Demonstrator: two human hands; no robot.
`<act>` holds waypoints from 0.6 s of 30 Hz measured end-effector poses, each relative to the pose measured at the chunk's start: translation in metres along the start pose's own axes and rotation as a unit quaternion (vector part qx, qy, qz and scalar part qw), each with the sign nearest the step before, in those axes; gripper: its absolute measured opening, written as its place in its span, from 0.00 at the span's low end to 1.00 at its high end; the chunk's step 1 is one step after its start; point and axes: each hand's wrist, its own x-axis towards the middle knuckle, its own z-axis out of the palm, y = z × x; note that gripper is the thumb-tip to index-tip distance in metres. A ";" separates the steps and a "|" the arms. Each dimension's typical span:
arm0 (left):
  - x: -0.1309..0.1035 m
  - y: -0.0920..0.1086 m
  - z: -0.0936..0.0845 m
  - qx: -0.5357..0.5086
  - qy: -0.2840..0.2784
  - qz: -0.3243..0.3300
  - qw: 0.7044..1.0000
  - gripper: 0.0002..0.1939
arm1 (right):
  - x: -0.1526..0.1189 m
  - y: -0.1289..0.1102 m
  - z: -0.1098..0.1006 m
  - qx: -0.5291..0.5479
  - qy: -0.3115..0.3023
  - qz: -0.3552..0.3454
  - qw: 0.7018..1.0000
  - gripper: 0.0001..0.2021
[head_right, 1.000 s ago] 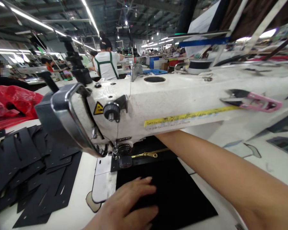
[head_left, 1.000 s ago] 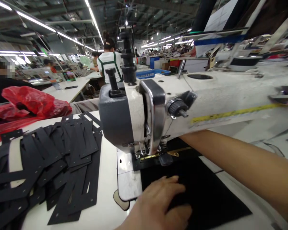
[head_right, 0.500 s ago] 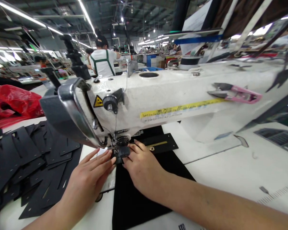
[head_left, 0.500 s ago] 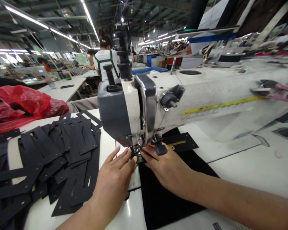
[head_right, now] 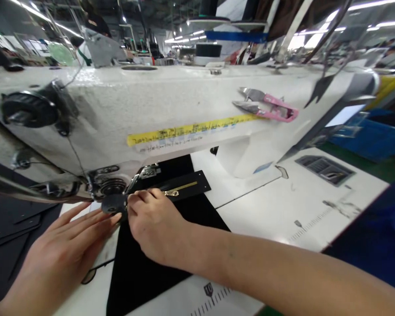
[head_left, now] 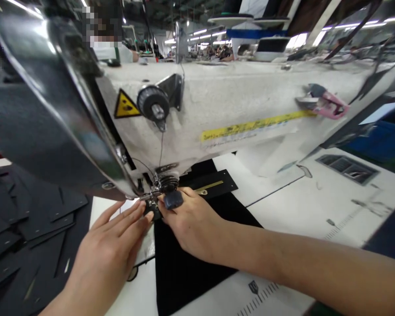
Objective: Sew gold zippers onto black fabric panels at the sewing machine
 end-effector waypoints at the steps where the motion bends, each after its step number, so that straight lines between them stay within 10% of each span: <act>1: 0.001 0.001 -0.001 0.002 -0.004 -0.001 1.000 0.11 | 0.000 0.000 0.000 0.000 0.002 -0.001 1.000 0.12; 18: 0.000 -0.002 -0.005 -0.047 -0.024 -0.043 0.998 0.13 | 0.005 -0.021 0.010 -0.067 -0.021 0.043 0.997 0.16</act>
